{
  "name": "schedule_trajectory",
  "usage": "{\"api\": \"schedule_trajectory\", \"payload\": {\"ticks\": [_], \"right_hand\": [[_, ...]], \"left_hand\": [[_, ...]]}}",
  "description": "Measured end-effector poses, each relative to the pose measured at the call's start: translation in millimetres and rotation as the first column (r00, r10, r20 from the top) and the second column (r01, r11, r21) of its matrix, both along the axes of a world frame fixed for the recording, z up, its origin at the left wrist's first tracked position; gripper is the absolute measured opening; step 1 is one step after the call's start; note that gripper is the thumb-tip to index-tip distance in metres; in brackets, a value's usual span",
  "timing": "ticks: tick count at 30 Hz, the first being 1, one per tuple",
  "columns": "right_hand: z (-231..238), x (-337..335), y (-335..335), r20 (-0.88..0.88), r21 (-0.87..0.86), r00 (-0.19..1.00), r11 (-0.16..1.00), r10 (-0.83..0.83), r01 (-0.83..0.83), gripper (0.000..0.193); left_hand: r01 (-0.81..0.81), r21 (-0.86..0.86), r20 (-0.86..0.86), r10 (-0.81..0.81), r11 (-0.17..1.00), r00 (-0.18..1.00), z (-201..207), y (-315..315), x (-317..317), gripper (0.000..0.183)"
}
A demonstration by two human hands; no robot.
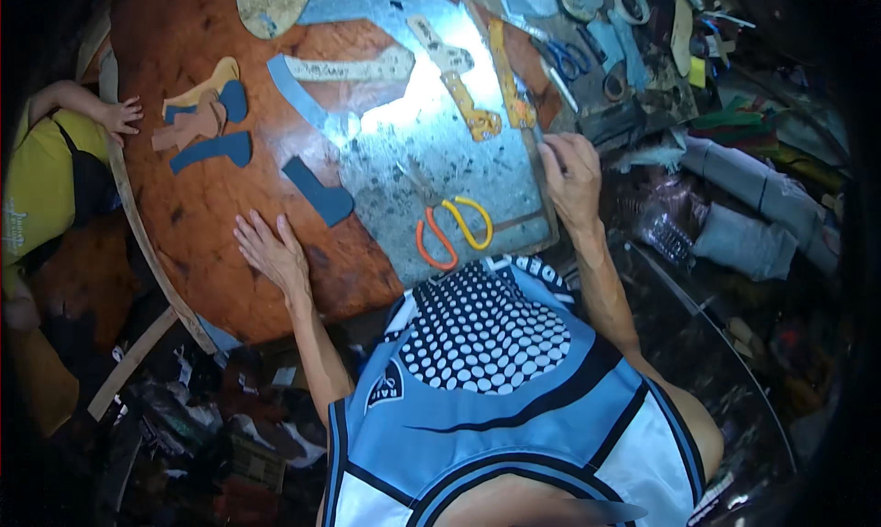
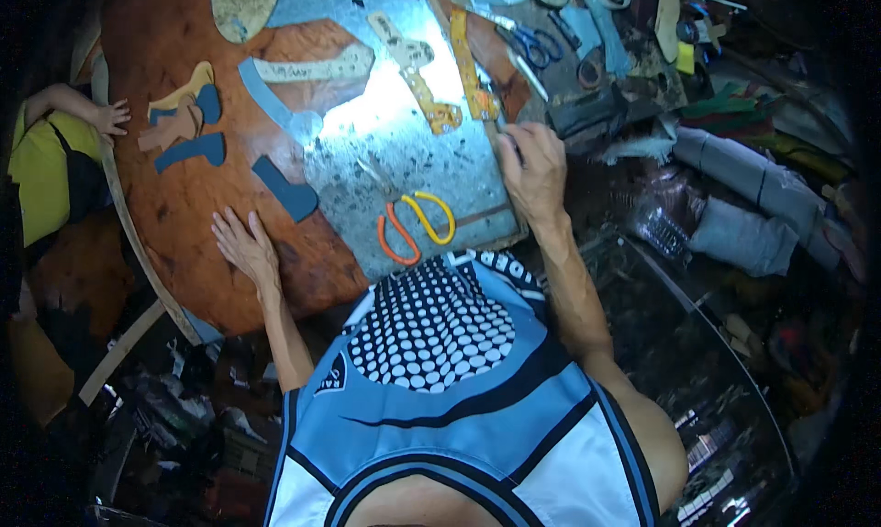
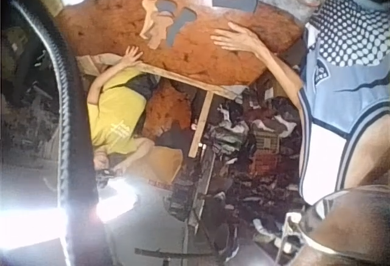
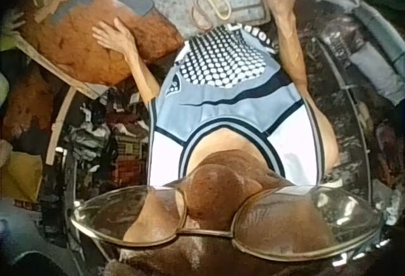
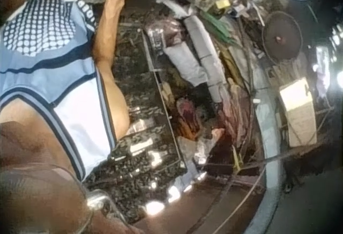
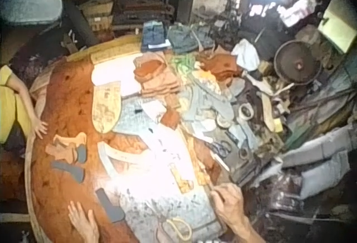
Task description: Cutting leather pieces from a hide and marking them using templates.
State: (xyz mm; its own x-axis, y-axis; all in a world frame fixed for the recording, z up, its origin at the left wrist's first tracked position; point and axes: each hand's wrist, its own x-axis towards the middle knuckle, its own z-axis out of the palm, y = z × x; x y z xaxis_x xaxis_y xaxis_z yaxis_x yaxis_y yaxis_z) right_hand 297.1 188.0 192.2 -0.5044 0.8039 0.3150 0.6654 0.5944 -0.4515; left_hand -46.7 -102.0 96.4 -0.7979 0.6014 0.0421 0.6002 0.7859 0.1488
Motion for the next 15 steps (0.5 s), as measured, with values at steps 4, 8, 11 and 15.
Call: {"api": "schedule_trajectory", "payload": {"ticks": [4,8,11,15], "right_hand": [[-9.6,-23.1,-37.9,0.077,-0.131,0.987,0.983,0.141,-0.130,0.026],[-9.5,-36.3,-73.2,0.043,-0.270,0.950,0.919,0.309,-0.287,0.033],[-4.6,-37.0,-76.9,0.139,-0.342,0.901,0.874,0.412,-0.347,0.036],[-24.8,-53.5,-83.4,0.170,-0.337,0.865,0.852,0.473,-0.400,0.032]], "left_hand": [[-0.038,0.020,-0.014,0.038,0.999,0.999,1.5,13.3,-3.4,0.059],[-0.025,0.048,-0.054,0.028,0.999,0.998,0.3,14.6,-4.9,0.059],[0.007,0.062,-0.057,-0.003,0.998,0.998,0.1,28.1,-2.0,0.056],[0.032,-0.042,-0.237,-0.041,0.999,0.971,-16.7,-1.7,-15.5,0.052]]}}
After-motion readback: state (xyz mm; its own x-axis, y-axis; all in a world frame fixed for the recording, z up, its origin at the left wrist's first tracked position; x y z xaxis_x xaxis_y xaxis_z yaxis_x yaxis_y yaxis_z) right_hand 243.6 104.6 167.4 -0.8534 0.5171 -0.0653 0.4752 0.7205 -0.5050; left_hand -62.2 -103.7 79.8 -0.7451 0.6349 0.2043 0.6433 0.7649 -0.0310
